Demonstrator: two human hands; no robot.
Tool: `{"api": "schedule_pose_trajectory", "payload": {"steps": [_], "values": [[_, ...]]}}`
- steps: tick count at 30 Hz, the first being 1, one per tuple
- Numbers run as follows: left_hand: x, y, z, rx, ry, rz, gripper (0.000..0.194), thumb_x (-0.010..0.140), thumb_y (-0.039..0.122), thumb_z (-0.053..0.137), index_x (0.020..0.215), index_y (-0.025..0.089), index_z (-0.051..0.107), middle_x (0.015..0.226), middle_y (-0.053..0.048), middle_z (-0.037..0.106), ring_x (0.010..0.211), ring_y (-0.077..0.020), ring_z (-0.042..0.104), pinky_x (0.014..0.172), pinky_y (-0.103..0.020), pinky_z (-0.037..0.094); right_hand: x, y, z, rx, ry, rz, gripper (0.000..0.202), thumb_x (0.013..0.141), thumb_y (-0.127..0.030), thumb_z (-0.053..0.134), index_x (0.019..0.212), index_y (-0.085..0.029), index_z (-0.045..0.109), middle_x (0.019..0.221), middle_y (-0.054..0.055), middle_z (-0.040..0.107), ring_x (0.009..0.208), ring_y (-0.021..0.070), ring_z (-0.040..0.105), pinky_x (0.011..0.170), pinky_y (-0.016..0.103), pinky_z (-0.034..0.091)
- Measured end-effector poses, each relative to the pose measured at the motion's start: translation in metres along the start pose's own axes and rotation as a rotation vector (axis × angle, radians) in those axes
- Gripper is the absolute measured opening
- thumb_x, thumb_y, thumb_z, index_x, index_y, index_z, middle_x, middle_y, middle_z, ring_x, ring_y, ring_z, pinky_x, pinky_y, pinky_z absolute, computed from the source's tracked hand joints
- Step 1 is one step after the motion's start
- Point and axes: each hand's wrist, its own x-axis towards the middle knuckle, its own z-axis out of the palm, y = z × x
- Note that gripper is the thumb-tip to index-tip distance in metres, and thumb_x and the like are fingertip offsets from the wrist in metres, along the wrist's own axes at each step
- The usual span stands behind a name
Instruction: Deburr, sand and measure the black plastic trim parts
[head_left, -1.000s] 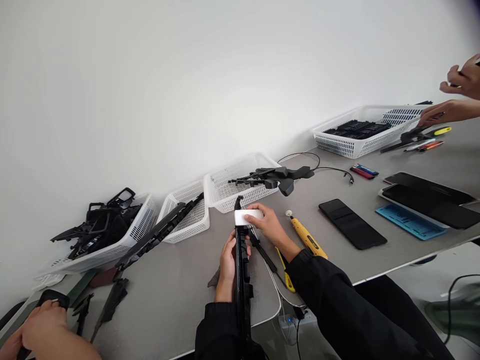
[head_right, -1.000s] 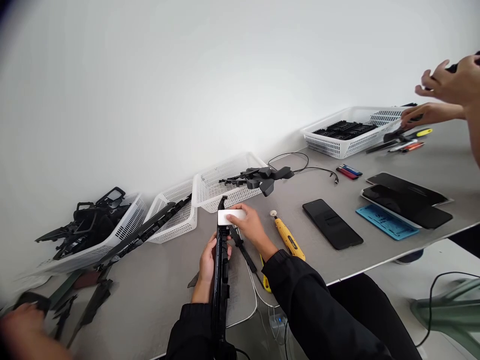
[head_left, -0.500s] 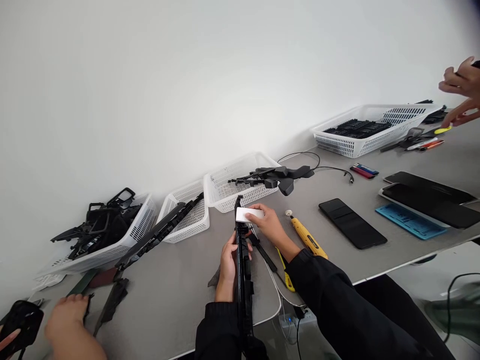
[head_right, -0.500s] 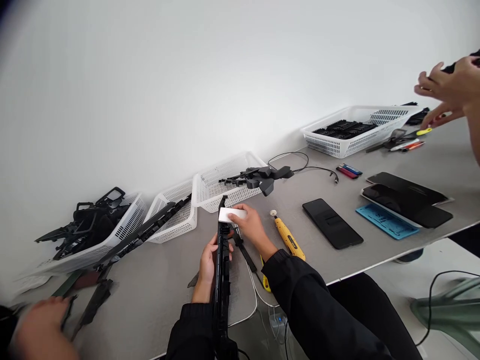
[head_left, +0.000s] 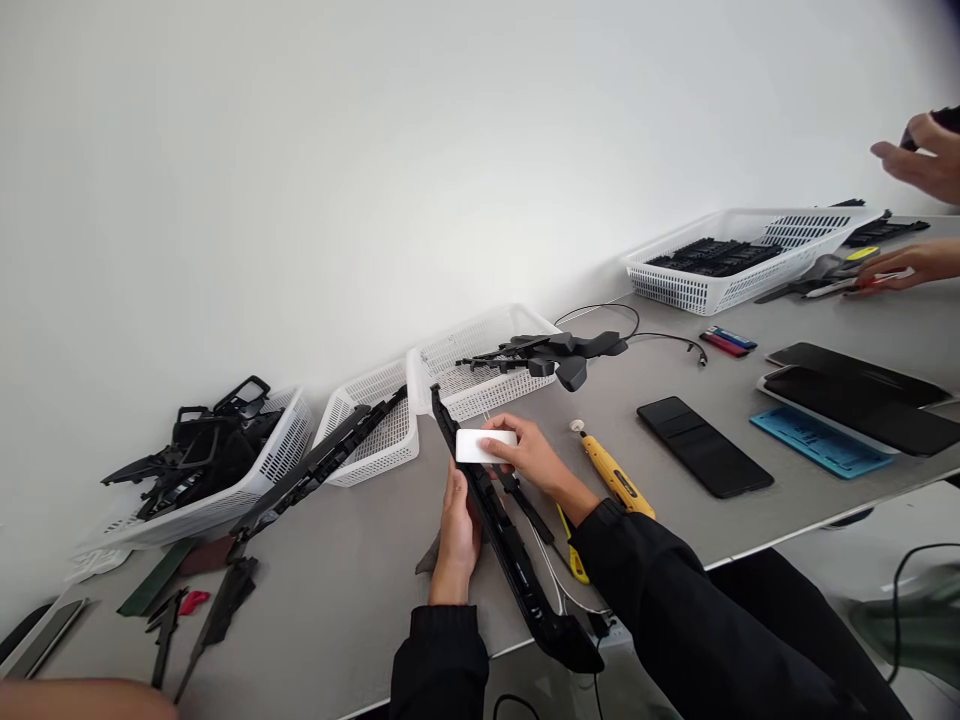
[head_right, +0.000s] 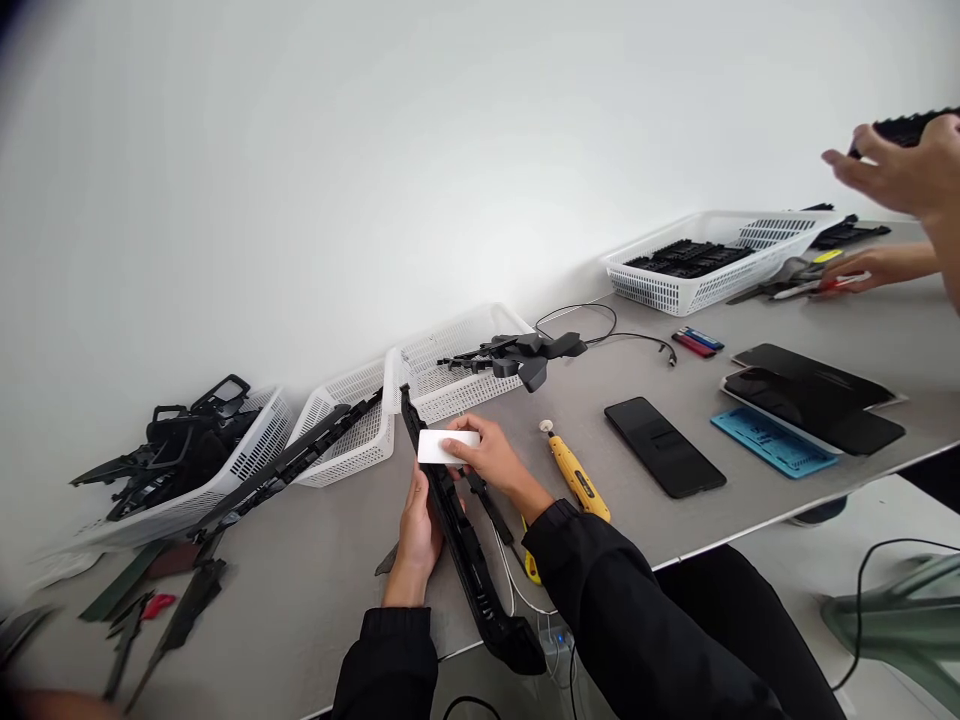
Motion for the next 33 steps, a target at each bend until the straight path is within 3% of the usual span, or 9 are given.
{"api": "schedule_pose_trajectory", "payload": {"steps": [3, 7, 10, 13, 16, 21, 24, 29, 33], "values": [[-0.001, 0.003, 0.002, -0.037, -0.011, 0.002, 0.076, 0.089, 0.06, 0.077, 0.151, 0.021, 0.055, 0.106, -0.009, 0.076, 0.083, -0.0242, 0.072, 0.068, -0.033, 0.056, 0.0, 0.0, 0.001, -0.009, 0.0, -0.006, 0.042, 0.078, -0.055, 0.08, 0.096, -0.021, 0.063, 0.066, -0.002, 0.066, 0.05, 0.0136, 0.055, 0.048, 0.026, 0.04], [-0.007, 0.012, 0.005, -0.022, -0.117, 0.005, 0.056, 0.079, 0.032, 0.079, 0.132, 0.021, 0.065, 0.1, -0.004, 0.073, 0.072, -0.0185, 0.07, 0.061, -0.028, 0.053, 0.002, 0.003, -0.001, -0.059, 0.056, 0.005, 0.042, 0.077, -0.057, 0.08, 0.091, -0.02, 0.064, 0.069, -0.002, 0.065, 0.05, 0.013, 0.053, 0.047, 0.026, 0.04], [-0.008, 0.014, 0.003, 0.073, -0.079, -0.018, 0.046, 0.079, 0.036, 0.08, 0.119, 0.017, 0.07, 0.084, -0.004, 0.073, 0.064, -0.0176, 0.068, 0.052, -0.025, 0.047, 0.004, 0.004, -0.003, -0.055, 0.092, 0.005, 0.042, 0.078, -0.057, 0.079, 0.091, -0.02, 0.065, 0.07, -0.002, 0.065, 0.051, 0.0128, 0.052, 0.047, 0.026, 0.041], [-0.004, 0.013, -0.001, 0.161, -0.004, -0.019, 0.06, 0.078, 0.048, 0.085, 0.126, 0.015, 0.072, 0.075, -0.002, 0.072, 0.06, -0.0171, 0.067, 0.052, -0.025, 0.047, 0.004, 0.004, -0.004, -0.014, 0.11, -0.021, 0.04, 0.077, -0.055, 0.08, 0.092, -0.021, 0.065, 0.072, -0.002, 0.064, 0.056, 0.0136, 0.054, 0.049, 0.026, 0.043], [0.001, 0.009, -0.006, 0.204, 0.036, 0.011, 0.068, 0.076, 0.054, 0.088, 0.13, 0.015, 0.073, 0.071, 0.0, 0.071, 0.056, -0.0149, 0.063, 0.054, -0.024, 0.047, 0.003, 0.003, -0.003, 0.007, 0.048, -0.013, 0.04, 0.072, -0.052, 0.083, 0.091, -0.021, 0.065, 0.075, -0.003, 0.062, 0.059, 0.0132, 0.054, 0.048, 0.025, 0.044], [0.007, 0.005, -0.012, 0.135, -0.097, 0.033, 0.055, 0.08, 0.046, 0.083, 0.125, 0.016, 0.071, 0.071, 0.0, 0.07, 0.06, -0.0152, 0.064, 0.058, -0.025, 0.048, 0.002, 0.005, -0.002, -0.035, -0.066, 0.146, 0.041, 0.072, -0.054, 0.083, 0.083, -0.019, 0.063, 0.066, -0.005, 0.059, 0.05, 0.0101, 0.047, 0.045, 0.023, 0.035], [0.008, 0.003, -0.011, 0.115, -0.151, 0.026, 0.06, 0.082, 0.04, 0.079, 0.136, 0.017, 0.065, 0.074, 0.0, 0.07, 0.06, -0.0153, 0.065, 0.059, -0.026, 0.05, 0.002, 0.007, -0.002, 0.0, -0.018, 0.168, 0.044, 0.071, -0.056, 0.083, 0.079, -0.019, 0.061, 0.063, -0.005, 0.056, 0.05, 0.0094, 0.045, 0.046, 0.023, 0.032], [0.005, 0.004, -0.008, 0.115, -0.171, 0.04, 0.058, 0.083, 0.038, 0.078, 0.136, 0.019, 0.065, 0.105, -0.008, 0.075, 0.071, -0.018, 0.07, 0.054, -0.027, 0.052, 0.004, 0.009, -0.003, 0.06, 0.059, 0.173, 0.044, 0.069, -0.054, 0.085, 0.081, -0.02, 0.061, 0.063, -0.004, 0.058, 0.053, 0.0104, 0.045, 0.048, 0.023, 0.032], [0.003, 0.006, -0.008, 0.141, -0.209, 0.013, 0.068, 0.084, 0.036, 0.075, 0.148, 0.02, 0.057, 0.101, -0.008, 0.076, 0.069, -0.0187, 0.071, 0.056, -0.027, 0.053, 0.004, 0.01, -0.004, 0.076, 0.156, 0.16, 0.044, 0.069, -0.053, 0.085, 0.082, -0.02, 0.058, 0.068, -0.005, 0.055, 0.058, 0.0105, 0.047, 0.051, 0.022, 0.033]]}}
